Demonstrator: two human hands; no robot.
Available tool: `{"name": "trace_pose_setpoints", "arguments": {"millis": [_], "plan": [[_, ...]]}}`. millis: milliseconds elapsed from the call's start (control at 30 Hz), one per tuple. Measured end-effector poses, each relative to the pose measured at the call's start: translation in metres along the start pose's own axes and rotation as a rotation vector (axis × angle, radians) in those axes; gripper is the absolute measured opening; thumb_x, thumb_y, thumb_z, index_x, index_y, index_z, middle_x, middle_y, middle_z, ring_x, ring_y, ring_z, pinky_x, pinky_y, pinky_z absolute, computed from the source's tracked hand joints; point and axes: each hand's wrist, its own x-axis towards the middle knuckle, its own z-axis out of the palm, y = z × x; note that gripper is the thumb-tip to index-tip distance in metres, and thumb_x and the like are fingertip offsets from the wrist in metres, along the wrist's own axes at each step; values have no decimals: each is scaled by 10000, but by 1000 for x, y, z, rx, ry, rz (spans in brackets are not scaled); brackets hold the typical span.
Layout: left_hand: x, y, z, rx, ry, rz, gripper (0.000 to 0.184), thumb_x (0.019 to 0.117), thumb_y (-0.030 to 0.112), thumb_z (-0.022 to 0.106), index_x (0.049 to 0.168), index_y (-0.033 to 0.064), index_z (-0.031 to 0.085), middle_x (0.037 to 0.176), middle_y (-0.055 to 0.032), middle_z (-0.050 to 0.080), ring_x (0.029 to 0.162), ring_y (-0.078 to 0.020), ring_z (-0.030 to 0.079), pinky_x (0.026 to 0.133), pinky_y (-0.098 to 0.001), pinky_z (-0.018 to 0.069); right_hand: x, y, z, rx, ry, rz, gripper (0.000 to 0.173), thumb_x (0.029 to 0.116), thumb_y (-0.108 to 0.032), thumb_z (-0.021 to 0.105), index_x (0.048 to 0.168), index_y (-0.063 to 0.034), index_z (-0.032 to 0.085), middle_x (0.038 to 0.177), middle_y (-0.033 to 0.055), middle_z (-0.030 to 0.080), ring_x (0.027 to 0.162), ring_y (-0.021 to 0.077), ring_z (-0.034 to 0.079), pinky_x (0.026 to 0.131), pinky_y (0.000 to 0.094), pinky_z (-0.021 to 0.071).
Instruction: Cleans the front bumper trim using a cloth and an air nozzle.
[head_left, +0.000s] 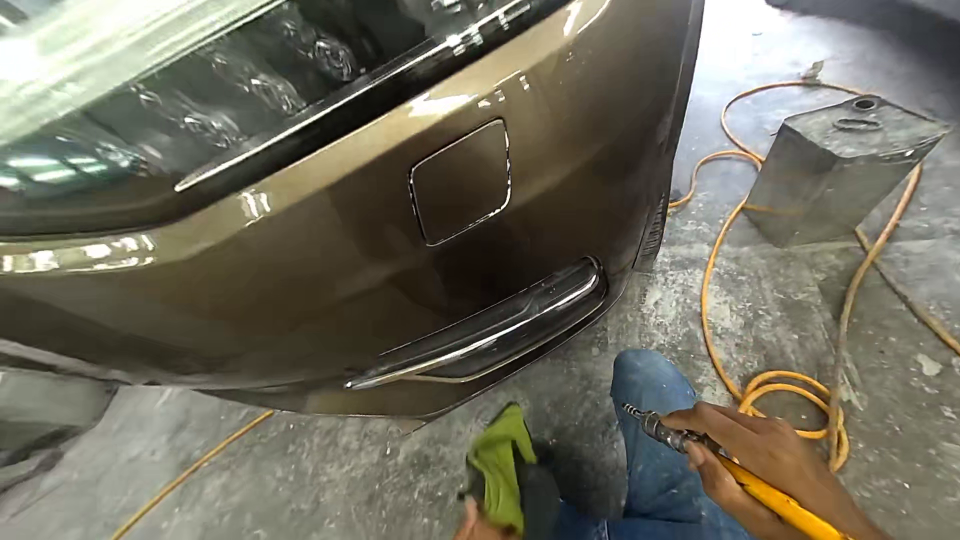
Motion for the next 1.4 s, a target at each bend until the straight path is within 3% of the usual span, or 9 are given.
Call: {"name": "trace_pose_setpoints", "arguments": {"millis": [100,200,400,500,667,800,1167,1267,1400], "plan": [[48,-19,51,-161,85,14,592,970,372,654,1454,190,365,1192,-71,686,1059,-237,692,827,-477,597,-5,-3,-4,-7,-43,-9,353,1066,-393,439,1172,-165,686,843,23,699,644,99,652,530,304,537],[105,-19,118,-118,97,8,566,1054,259,531,1535,139,259,1277,-128,621,1103,-253,660,876,-474,578,-10,-7,-13,-3,-104,3,349,1066,-377,451,1195,-152,683,878,56,726,672,130,684,551,341,561],[176,-7,185,-357,428,104,369,1081,140,488,1422,33,397,1287,-197,581,1110,-300,634,929,-468,555,-20,-20,-31,7,-205,78,366,1064,-332,501,1199,-54,696,953,168,748,745,213,727,637,401,596],[161,10,163,-313,560,208,359,1080,144,497,1401,7,413,1236,-190,593,1066,-275,642,916,-441,563,-24,-19,-35,20,-231,113,369,1061,-308,489,1194,-34,698,961,181,743,755,218,726,646,393,597],[130,43,57,-148,841,457,410,1101,255,458,1429,22,379,1171,-152,586,984,-193,634,845,-378,569,-21,-13,-29,32,-240,90,365,1066,-323,491,1199,-52,696,927,153,746,744,195,722,636,380,590],[115,73,-5,-61,930,493,390,1105,317,442,1396,59,424,1111,-110,607,922,-165,633,796,-365,559,-18,-11,-14,58,-247,32,366,1066,-349,478,1191,-79,690,904,122,740,708,182,716,587,377,587],[143,25,66,-295,755,326,376,1090,259,456,1406,55,452,1227,-192,602,1055,-299,634,863,-487,557,8,-20,40,120,-118,-116,362,1069,-364,443,1206,-124,676,908,59,712,729,95,687,586,270,572],[141,31,73,-319,728,270,340,1057,223,377,1332,59,490,1218,-201,594,1061,-326,619,847,-534,538,7,-26,43,136,-162,-131,350,1062,-339,461,1203,-104,679,903,84,714,720,118,695,586,284,579],[126,43,48,-278,703,187,485,1092,434,315,1316,57,524,1236,-197,623,1093,-336,634,871,-555,536,-3,-28,46,142,-212,-79,361,1065,-328,456,1177,-75,688,906,103,727,727,128,705,602,294,589]]}}
